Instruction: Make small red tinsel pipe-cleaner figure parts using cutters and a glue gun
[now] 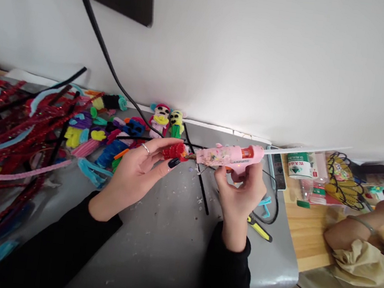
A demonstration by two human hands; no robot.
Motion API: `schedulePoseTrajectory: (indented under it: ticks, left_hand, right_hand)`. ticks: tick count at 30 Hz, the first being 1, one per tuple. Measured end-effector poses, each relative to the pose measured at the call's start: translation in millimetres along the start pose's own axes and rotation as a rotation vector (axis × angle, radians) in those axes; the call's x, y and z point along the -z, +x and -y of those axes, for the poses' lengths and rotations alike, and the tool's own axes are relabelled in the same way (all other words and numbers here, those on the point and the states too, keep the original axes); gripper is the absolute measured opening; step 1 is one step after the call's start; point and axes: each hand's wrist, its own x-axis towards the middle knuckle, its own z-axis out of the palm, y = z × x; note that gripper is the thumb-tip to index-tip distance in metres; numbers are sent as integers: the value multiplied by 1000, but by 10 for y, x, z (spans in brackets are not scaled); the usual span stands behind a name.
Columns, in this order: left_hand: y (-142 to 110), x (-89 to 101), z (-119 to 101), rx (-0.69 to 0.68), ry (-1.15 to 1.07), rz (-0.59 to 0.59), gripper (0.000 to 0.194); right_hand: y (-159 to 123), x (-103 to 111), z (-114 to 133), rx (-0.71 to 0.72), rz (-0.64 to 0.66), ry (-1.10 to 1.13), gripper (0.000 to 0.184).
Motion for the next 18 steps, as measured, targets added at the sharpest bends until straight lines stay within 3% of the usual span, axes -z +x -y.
schedulePoseTrajectory:
  ticks: [8,18]
  left_hand:
    - [6,-15,22,27,-18,-26,49]
    - [15,8,35,-122,-47,-14,29]
  right_hand:
    - [4,10,24,-5,-11,4,15]
    - [9,14,39,-23,0,-4,14]
